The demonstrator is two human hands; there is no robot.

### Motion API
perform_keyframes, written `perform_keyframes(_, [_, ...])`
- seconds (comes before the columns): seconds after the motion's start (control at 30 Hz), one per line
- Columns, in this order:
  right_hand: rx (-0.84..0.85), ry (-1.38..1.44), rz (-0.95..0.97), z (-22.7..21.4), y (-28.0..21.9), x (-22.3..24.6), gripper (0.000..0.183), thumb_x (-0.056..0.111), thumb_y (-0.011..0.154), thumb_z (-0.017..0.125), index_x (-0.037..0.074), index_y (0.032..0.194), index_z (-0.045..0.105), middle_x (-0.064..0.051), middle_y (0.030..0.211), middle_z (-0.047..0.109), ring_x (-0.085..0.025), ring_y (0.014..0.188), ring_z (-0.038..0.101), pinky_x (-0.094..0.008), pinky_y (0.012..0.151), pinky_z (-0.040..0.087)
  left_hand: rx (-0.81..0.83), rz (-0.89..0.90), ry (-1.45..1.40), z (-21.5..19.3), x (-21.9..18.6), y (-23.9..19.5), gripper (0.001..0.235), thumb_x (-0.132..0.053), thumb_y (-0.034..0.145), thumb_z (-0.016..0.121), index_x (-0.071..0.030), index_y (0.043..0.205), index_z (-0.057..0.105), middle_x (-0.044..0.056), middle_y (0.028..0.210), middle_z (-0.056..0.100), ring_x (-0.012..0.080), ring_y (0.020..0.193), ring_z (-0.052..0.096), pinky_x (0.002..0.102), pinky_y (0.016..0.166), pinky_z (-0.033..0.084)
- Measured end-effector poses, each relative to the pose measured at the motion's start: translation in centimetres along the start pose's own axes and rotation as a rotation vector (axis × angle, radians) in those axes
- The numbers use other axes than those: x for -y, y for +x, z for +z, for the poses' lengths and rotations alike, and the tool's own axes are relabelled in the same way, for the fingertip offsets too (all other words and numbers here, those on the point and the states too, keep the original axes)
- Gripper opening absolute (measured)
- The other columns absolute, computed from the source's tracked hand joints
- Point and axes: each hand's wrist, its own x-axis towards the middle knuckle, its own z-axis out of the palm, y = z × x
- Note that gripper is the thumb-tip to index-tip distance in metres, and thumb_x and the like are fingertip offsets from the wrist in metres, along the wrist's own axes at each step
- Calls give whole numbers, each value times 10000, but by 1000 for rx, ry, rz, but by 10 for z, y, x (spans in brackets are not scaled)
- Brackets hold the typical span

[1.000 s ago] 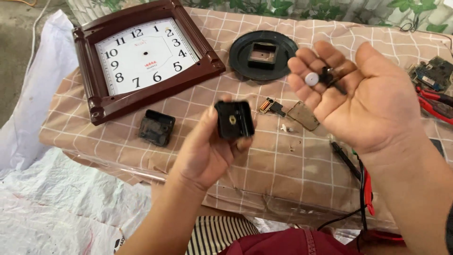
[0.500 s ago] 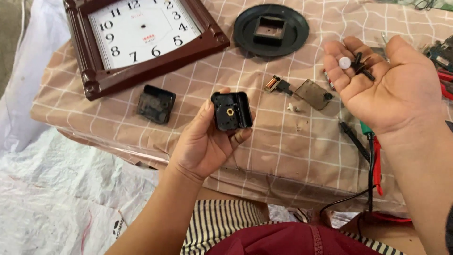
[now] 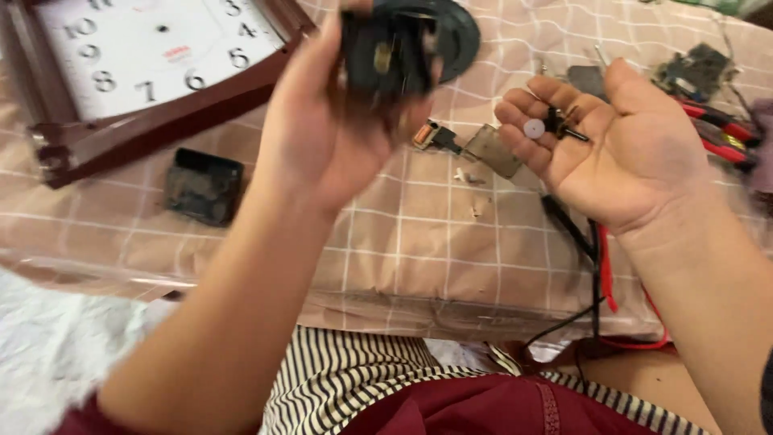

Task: The person disassembles a small black clock mechanism, removes internal gears and a white plastic piece, and places the cover back on. They then handle a second similar mechanism, removing its internal components and placing them on the table.

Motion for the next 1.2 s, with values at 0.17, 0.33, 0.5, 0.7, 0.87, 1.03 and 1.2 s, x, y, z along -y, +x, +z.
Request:
perform_keyframes(0.17, [55,10,4,-4,1,-3,515,308,1085,373,-130,1339,472,-290,1282,577,-407,1202,627,-488,1026,555,62,55,59,-14,15,41,398,-239,935,582,119,1109,595,289,955,693,265,700,672,351,670,598])
perform_keyframes(0.33, [-48,-340,167,-7,10,-16,351,219,1058,444,-65,1209,585,-174,1187,639,-292,1121,650,-442,1023,554,-92,-56,-62,-59,32,46,405,-290,913,590,71,1098,590,237,983,658,325,828,682,428,729,582])
perform_keyframes(0.5, [-59,-534,210,29,13,-28,278,141,1046,456,-69,1177,584,-206,1151,630,-280,1016,628,-373,921,549,-86,4,0,-54,23,41,445,-297,915,593,74,1161,605,252,1026,679,309,867,688,417,764,573])
perform_keyframes(0.7, [-7,-641,204,55,22,-28,345,21,993,388,-106,1255,573,-217,1216,626,-286,1034,616,-369,933,532,-199,-27,29,-55,22,39,407,-288,860,674,26,1115,630,178,975,620,264,753,624,451,675,575])
perform_keyframes(0.87, [62,-684,223,47,31,-27,359,73,1031,404,-102,1273,603,-190,1198,622,-228,1014,608,-325,927,532,-186,-35,30,-60,19,37,421,-286,888,636,47,1144,615,184,963,648,288,835,647,494,745,570])
perform_keyframes(1.03, [52,-698,172,25,37,-21,311,97,1051,360,-66,1236,551,-198,1222,601,-307,1083,624,-395,1022,531,-157,-38,47,-62,21,40,438,-249,880,657,85,1158,602,204,985,634,278,801,663,467,756,616])
perform_keyframes(1.2, [71,-705,134,16,34,-22,326,83,1029,335,-56,1252,528,-191,1280,610,-284,1243,642,-417,1141,540,-100,-65,71,-66,21,40,317,-253,912,647,15,1081,636,171,929,672,273,811,683,494,785,601])
